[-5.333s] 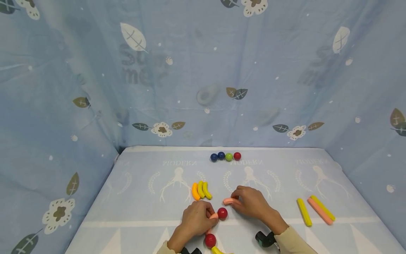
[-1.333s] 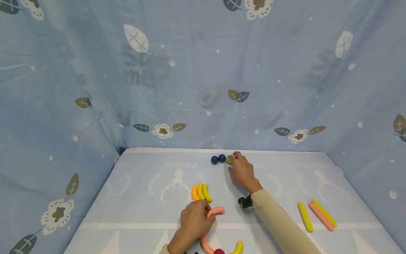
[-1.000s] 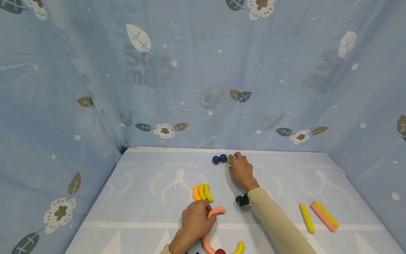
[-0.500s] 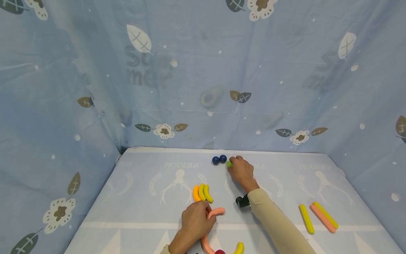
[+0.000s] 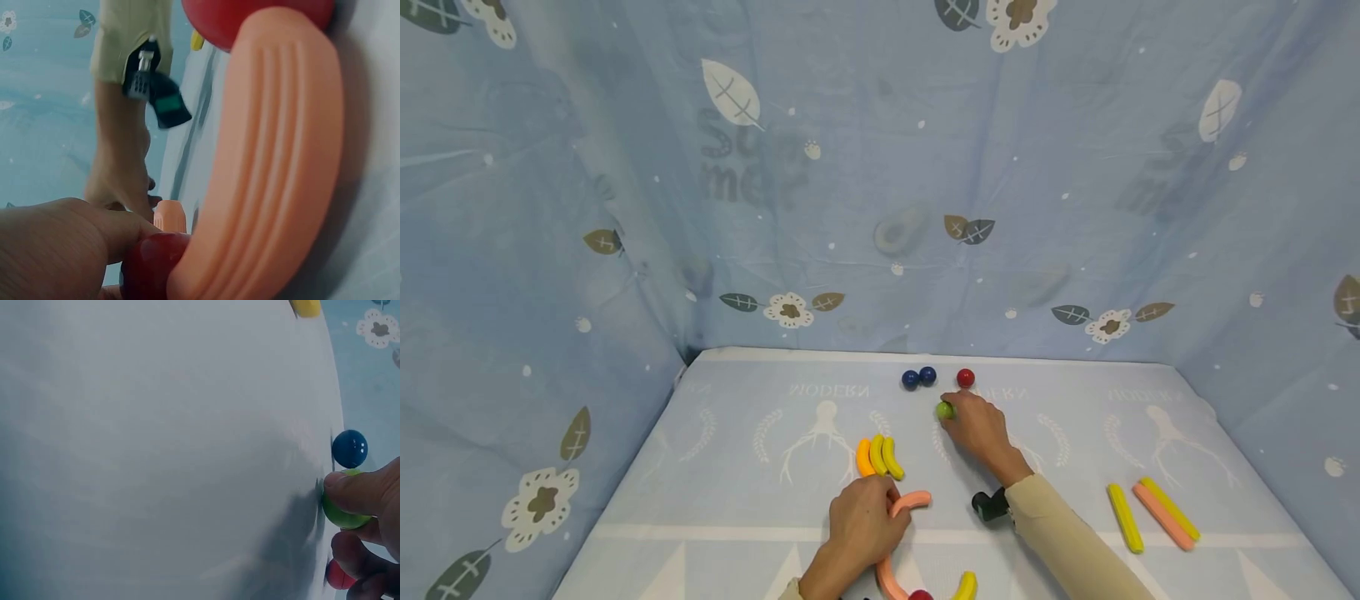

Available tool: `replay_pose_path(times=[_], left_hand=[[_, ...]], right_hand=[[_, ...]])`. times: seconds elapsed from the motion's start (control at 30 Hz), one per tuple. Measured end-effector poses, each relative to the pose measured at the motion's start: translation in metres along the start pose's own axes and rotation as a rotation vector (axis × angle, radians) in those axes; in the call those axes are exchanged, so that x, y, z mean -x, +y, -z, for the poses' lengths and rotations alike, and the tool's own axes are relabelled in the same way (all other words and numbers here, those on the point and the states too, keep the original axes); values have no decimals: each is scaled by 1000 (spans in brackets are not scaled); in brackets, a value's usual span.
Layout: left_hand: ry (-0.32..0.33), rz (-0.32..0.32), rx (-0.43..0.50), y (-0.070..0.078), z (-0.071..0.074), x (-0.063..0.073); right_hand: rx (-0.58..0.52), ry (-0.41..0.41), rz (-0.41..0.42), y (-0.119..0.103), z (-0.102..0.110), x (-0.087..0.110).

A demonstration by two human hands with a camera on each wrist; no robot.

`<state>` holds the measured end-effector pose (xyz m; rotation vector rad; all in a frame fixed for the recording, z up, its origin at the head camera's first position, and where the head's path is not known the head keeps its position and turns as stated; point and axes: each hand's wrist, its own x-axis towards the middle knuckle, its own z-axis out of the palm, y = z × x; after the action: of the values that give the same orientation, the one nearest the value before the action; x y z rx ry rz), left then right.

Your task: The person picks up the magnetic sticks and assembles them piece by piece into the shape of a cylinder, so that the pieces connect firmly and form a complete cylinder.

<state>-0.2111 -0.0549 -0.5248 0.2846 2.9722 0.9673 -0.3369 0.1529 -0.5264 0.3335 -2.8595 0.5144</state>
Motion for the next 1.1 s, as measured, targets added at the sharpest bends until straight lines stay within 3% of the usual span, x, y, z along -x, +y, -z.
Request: replay_pose_path(times=[0.23, 0.53, 0.83, 1.1], left_hand=[[19, 8, -18, 0, -1, 0], [17, 8, -25, 1, -1, 0], [21, -15, -53, 1, 0, -1], [18, -5, -57, 0, 0, -1]], right_hand=[[-74, 9, 91, -5, 6, 28], [-132, -81, 237, -16, 22, 58], [-183, -155, 286, -12, 26, 78], [-283, -247, 275, -10, 27, 89]])
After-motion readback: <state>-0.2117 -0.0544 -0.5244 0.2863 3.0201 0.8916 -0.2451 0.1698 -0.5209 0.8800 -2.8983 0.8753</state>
